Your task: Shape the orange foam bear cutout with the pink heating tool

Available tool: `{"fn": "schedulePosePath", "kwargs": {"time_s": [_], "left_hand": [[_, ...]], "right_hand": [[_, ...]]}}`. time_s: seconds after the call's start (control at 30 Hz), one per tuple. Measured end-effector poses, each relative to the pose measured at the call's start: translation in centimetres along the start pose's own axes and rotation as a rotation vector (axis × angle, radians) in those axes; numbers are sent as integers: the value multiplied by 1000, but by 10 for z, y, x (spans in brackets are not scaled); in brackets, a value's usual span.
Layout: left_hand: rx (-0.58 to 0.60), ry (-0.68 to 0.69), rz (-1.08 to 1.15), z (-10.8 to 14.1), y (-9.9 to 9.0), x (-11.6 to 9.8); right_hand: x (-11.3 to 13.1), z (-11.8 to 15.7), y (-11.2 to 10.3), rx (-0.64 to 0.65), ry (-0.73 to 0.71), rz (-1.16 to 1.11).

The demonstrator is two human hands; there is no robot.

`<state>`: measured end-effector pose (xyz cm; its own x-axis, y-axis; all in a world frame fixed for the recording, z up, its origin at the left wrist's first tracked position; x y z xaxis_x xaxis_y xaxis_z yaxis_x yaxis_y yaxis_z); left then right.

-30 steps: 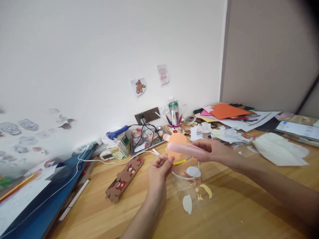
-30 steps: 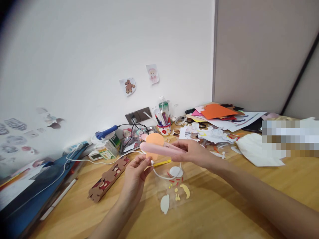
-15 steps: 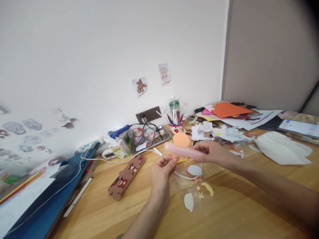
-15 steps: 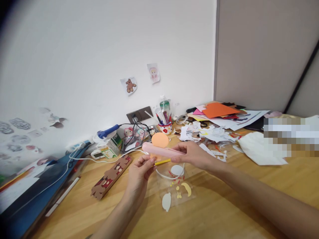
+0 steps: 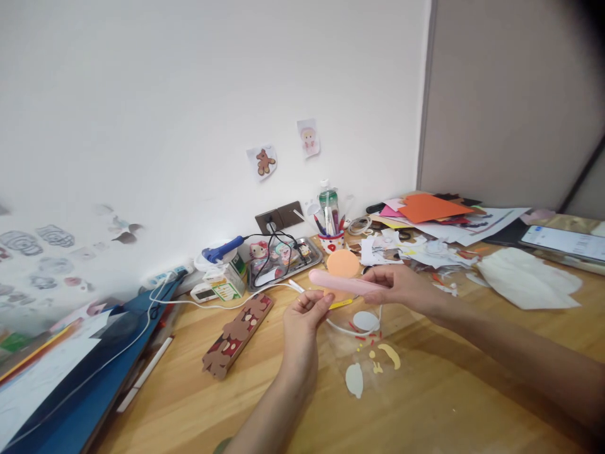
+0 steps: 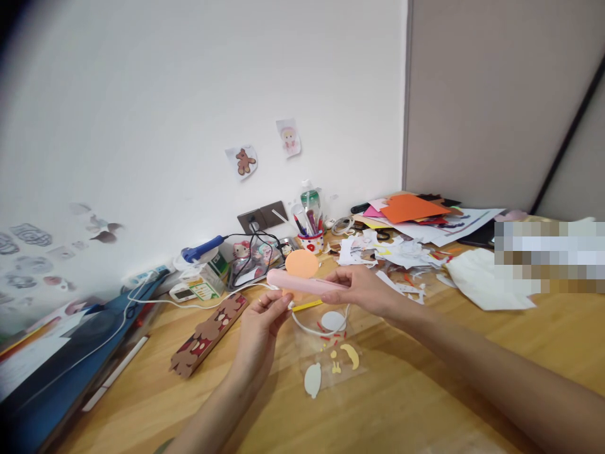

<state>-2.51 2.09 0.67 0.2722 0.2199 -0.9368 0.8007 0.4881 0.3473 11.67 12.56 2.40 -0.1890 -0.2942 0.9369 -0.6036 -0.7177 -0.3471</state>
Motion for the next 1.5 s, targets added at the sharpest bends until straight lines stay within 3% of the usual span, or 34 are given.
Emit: {"fn": "schedulePosePath", "kwargs": {"time_s": [0.97, 1.1, 1.3, 1.4, 1.5], "left_hand": [[18, 3, 30, -3, 0, -5], [-16, -9, 37, -4, -3, -1], [-92, -60, 98, -6, -11, 9], [-107, -57, 124, -7, -13, 10], [-116, -63, 122, -6, -11, 11]], "right_hand": [[4, 0, -7, -72, 8, -64], [3, -1, -22, -141, 33, -153], [-8, -4, -58, -359, 31, -369], [-7, -5, -50, -286, 26, -264], [-3, -6, -25, -119, 11, -113]]}}
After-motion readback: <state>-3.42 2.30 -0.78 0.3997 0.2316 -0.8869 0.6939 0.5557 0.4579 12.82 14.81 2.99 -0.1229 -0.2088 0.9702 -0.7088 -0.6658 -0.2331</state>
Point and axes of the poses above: each hand's wrist, its own z-axis away from the middle knuckle, its own y-axis out of the palm, x = y × z, the point moved 4 cm from there along -z, towards the middle knuckle, and after that the axes turned 4 degrees about y, right-handed, at the moved point
